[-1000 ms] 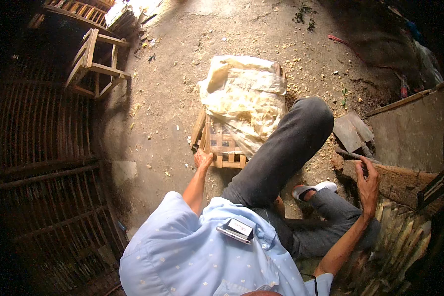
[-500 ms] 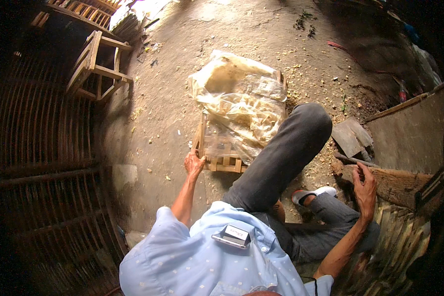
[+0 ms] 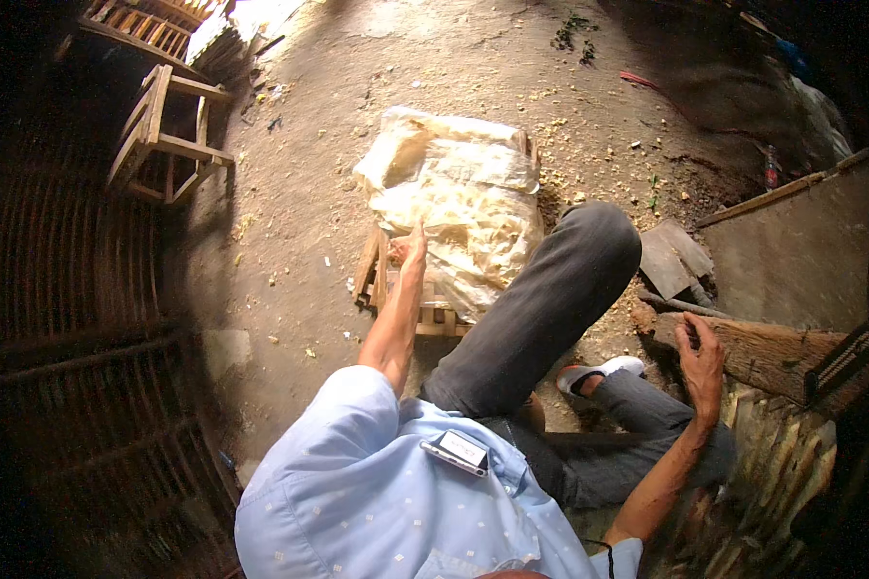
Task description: The person sits on the floor and assembles a woven tray by inserting a plastic sheet into the lattice frame, then lifting and repositioning the tray. The person repeats this process with another tray, handling the plastic and frame by hand.
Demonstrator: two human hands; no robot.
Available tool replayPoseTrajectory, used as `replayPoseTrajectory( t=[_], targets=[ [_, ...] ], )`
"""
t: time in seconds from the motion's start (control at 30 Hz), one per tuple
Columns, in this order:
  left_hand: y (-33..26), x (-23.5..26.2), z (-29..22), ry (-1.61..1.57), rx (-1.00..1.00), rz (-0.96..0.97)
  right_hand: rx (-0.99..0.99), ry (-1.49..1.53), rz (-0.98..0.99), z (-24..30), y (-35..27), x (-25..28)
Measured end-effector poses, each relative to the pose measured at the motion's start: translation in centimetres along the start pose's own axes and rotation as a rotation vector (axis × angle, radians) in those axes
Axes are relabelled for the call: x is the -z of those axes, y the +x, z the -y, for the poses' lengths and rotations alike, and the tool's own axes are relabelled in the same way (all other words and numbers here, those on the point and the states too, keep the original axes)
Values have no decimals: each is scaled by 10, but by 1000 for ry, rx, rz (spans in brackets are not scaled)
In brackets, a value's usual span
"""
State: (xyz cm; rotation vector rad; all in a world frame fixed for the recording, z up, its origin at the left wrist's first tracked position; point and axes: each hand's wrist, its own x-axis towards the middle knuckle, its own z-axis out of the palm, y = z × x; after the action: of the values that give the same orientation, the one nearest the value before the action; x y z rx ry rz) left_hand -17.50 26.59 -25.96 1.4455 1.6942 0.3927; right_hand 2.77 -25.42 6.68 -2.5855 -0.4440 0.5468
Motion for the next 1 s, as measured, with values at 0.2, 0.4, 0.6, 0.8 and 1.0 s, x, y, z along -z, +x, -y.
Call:
replayPoseTrajectory(
  t=[0.2,0.4,0.6,0.8,1.0],
  targets=[
    [18,-57,22,479,-219,-489,-6,-16,15,9,6,-3],
    [25,-32,-1,359,-41,-184,-92,24,13,0,-4,1],
    [51,4,1,-208,-251,94,-28,49,16,-3,1,-8],
    [41,14,-4,198,-391,-123,-10,10,34,9,3,-9],
    [6,-8,44,455,-305,-130,-27,60,6,3,-7,-6]
  ],
)
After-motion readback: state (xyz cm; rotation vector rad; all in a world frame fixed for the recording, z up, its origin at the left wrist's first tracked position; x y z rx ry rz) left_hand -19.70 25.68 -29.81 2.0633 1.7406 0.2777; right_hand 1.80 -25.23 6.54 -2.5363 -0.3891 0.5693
